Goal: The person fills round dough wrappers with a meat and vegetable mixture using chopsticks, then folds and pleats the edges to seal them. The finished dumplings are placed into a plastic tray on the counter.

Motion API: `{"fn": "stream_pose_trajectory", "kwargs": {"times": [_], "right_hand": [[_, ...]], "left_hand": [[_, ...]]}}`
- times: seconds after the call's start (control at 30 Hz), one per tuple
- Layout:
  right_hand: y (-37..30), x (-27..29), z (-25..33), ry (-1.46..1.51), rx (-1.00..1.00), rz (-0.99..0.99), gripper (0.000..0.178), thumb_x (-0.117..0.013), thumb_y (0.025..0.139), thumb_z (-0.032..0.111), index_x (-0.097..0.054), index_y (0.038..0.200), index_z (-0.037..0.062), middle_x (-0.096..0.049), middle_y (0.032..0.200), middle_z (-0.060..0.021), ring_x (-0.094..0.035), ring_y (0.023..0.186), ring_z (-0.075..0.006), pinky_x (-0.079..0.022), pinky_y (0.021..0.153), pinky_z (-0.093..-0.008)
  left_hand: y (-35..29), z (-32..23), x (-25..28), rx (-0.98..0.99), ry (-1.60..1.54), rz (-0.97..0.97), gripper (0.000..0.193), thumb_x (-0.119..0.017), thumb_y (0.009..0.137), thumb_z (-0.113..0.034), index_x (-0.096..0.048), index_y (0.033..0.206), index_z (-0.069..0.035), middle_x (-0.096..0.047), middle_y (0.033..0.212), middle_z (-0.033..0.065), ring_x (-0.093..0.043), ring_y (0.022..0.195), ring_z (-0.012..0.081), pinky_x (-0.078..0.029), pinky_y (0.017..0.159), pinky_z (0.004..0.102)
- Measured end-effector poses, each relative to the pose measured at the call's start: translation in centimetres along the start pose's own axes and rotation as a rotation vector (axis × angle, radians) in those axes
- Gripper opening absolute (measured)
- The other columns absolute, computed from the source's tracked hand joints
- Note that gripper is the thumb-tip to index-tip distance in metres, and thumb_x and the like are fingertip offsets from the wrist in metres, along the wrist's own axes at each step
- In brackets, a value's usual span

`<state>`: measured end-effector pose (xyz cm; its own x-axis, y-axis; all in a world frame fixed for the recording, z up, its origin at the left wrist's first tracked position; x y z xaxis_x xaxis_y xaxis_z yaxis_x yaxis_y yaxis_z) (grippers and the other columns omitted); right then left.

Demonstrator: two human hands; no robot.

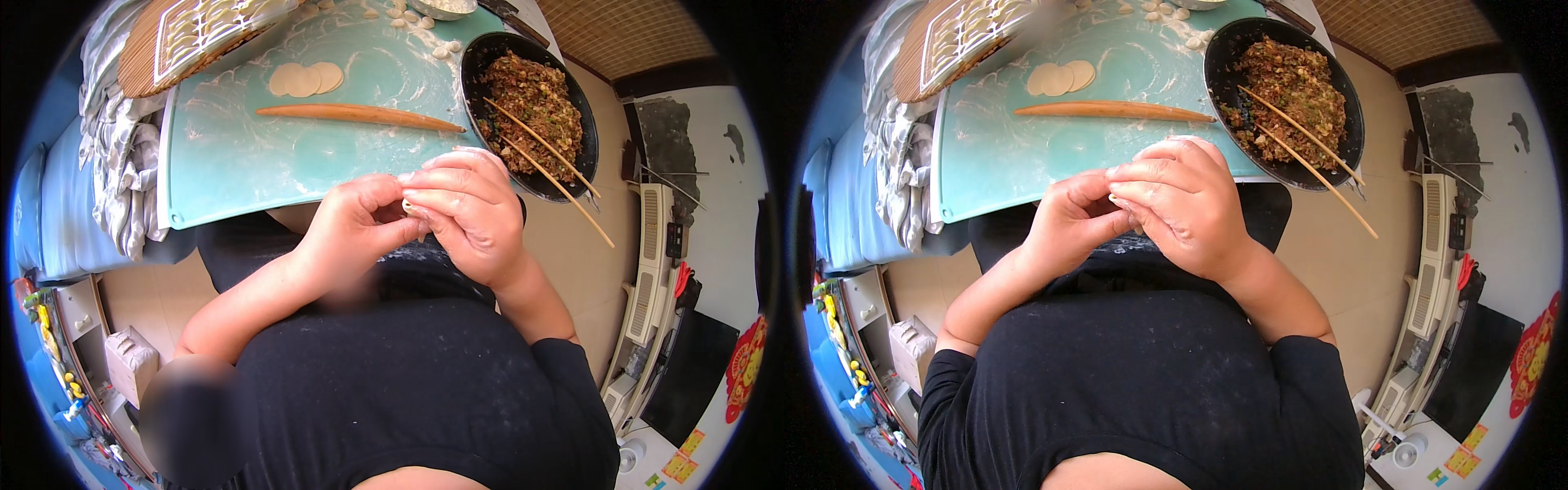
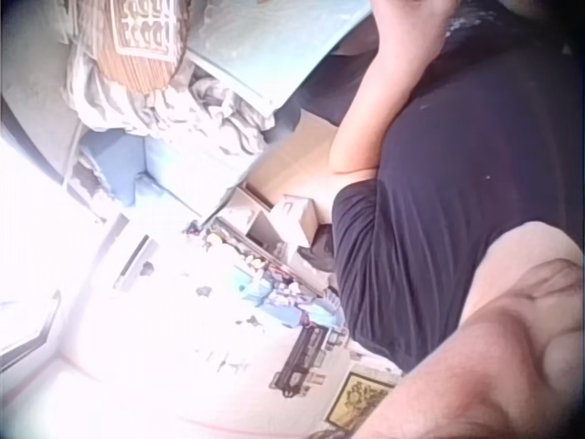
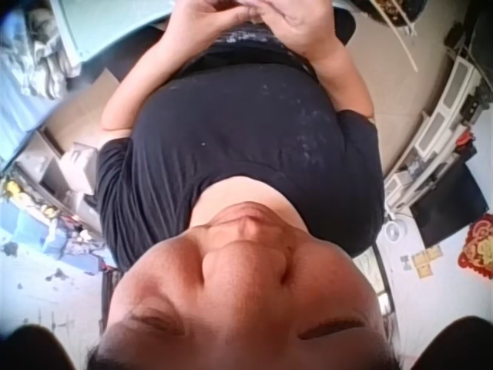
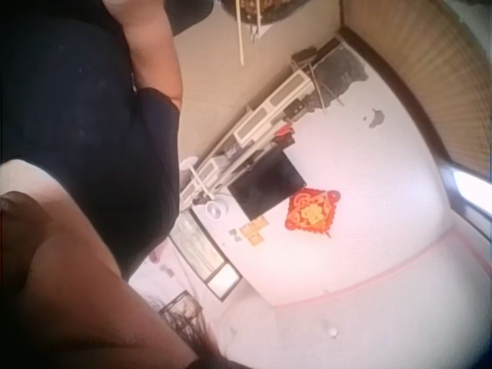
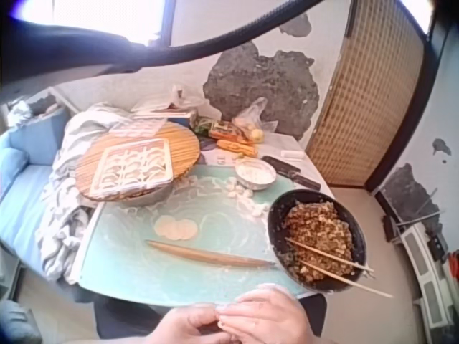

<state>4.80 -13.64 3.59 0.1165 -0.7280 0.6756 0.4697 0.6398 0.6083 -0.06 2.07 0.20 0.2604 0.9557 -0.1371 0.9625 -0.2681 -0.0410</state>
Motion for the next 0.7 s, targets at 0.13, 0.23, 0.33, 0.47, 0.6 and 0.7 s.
{"fn": "stream_pose_trajectory", "kwargs": {"times": [0.13,0.23,0.33,0.47,0.6,0.7], "right_hand": [[-0.5,0.0,0.9,-0.159,-0.069,-0.028,0.015,-0.063,0.072,0.010,-0.064,0.087,0.0069,-0.064,0.090,-0.0030,-0.056,0.082,-0.0226,-0.041,0.078,-0.0350],[-0.5,-0.2,0.4,-0.094,-0.087,-0.042,0.018,-0.062,0.073,0.011,-0.064,0.090,0.0055,-0.063,0.092,-0.0042,-0.056,0.084,-0.0235,-0.041,0.080,-0.0352],[0.2,0.0,-0.1,0.199,-0.151,0.006,0.022,-0.062,0.074,0.011,-0.064,0.094,0.0035,-0.062,0.096,-0.0065,-0.055,0.087,-0.0249,-0.040,0.083,-0.0369],[0.5,0.2,0.0,0.127,-0.104,0.113,0.016,-0.062,0.073,0.009,-0.063,0.088,0.0031,-0.062,0.089,-0.0066,-0.056,0.084,-0.0250,-0.041,0.082,-0.0386],[0.3,0.3,0.5,-0.032,-0.102,0.023,0.007,-0.063,0.073,0.008,-0.061,0.079,0.0032,-0.061,0.080,-0.0070,-0.057,0.076,-0.0257,-0.043,0.077,-0.0379],[-0.1,0.1,0.0,0.083,-0.264,-0.052,0.006,-0.061,0.076,0.008,-0.059,0.075,0.0027,-0.060,0.077,-0.0089,-0.057,0.068,-0.0267,-0.045,0.067,-0.0346]], "left_hand": [[-0.2,-0.3,0.1,0.055,-0.007,0.042,0.019,-0.062,0.081,-0.004,-0.058,0.098,0.003,-0.060,0.090,0.0032,-0.056,0.082,0.0073,-0.047,0.073,0.0227],[-0.2,-0.6,0.0,0.115,-0.118,0.047,0.020,-0.063,0.081,-0.006,-0.058,0.099,0.003,-0.060,0.089,0.0030,-0.056,0.082,0.0069,-0.047,0.073,0.0224],[-0.2,-0.6,0.0,0.138,-0.151,0.046,0.019,-0.063,0.081,-0.008,-0.059,0.096,0.002,-0.060,0.084,0.0010,-0.054,0.077,0.0051,-0.046,0.069,0.0215],[-0.2,-0.2,0.3,0.157,-0.121,0.100,0.019,-0.063,0.081,-0.006,-0.060,0.098,0.002,-0.061,0.087,0.0015,-0.056,0.079,0.0061,-0.046,0.071,0.0217],[-0.1,-0.8,0.1,0.265,-0.314,0.131,0.022,-0.062,0.082,-0.009,-0.060,0.101,0.001,-0.061,0.087,0.0008,-0.055,0.077,0.0059,-0.045,0.070,0.0208],[-0.1,-1.2,0.2,0.336,-0.373,0.127,0.024,-0.060,0.083,-0.012,-0.060,0.104,0.001,-0.061,0.087,0.0008,-0.054,0.077,0.0057,-0.045,0.070,0.0205]]}}
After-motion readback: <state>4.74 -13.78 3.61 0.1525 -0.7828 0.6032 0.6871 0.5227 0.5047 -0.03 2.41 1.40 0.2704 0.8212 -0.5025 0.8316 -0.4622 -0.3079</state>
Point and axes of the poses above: each hand's wrist, its own y-axis towards the middle knuckle, its own x-axis out of the back of the hand, z = x × y, the point moved 1 cm from there along y, towards the middle knuckle
